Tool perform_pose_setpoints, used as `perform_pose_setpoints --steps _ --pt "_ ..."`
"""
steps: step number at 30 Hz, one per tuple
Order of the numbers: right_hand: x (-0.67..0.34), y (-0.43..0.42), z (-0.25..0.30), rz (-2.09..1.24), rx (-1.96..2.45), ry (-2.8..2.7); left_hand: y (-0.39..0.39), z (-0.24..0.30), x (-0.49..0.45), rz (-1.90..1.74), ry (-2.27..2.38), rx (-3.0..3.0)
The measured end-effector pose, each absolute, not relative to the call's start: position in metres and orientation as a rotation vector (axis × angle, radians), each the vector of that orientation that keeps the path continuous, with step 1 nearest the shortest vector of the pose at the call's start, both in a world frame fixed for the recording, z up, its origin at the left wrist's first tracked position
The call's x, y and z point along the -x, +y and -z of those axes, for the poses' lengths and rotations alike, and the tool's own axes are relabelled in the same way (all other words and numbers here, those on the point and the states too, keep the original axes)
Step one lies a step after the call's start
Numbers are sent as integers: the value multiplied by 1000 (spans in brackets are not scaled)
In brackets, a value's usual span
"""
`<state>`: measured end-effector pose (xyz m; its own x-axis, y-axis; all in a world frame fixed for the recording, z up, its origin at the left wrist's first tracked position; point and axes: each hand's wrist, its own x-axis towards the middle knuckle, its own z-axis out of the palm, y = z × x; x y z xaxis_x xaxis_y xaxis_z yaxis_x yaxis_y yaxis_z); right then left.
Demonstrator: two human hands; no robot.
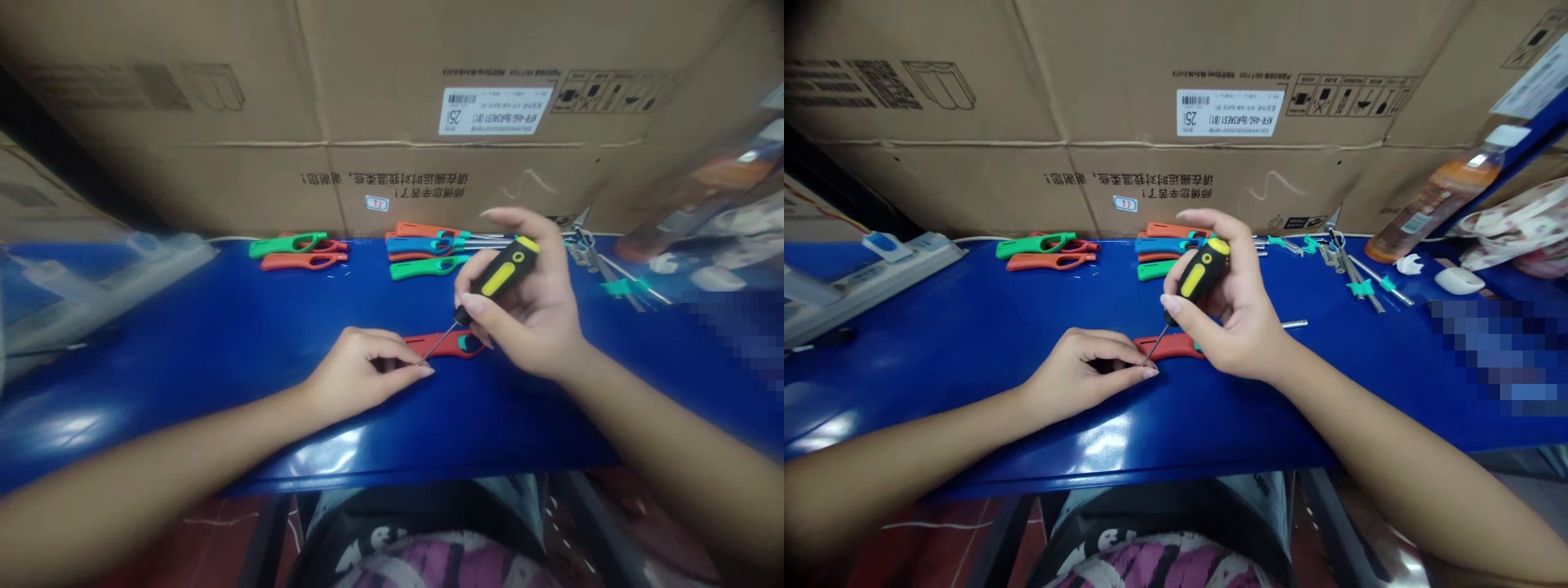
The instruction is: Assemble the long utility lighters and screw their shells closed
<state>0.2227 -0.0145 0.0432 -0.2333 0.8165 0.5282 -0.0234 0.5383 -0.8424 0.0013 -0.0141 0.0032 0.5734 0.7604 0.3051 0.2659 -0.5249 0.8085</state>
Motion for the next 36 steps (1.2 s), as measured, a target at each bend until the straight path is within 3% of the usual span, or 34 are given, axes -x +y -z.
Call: perform_pose_setpoints --steps 7,16,28,36 --pt "-212 -17 -31 -611 657 -1632 -8 -4 3 -951 858 -2218" --pt "-211 -14 -28 -700 718 -1575 0 3 7 -756 887 -2325" --pt "-211 -13 -23 -542 637 -1719 -1 6 7 -768 847 -2336" --pt "-213 -15 -21 -606 642 -1716 -1 6 7 -763 829 -2333"
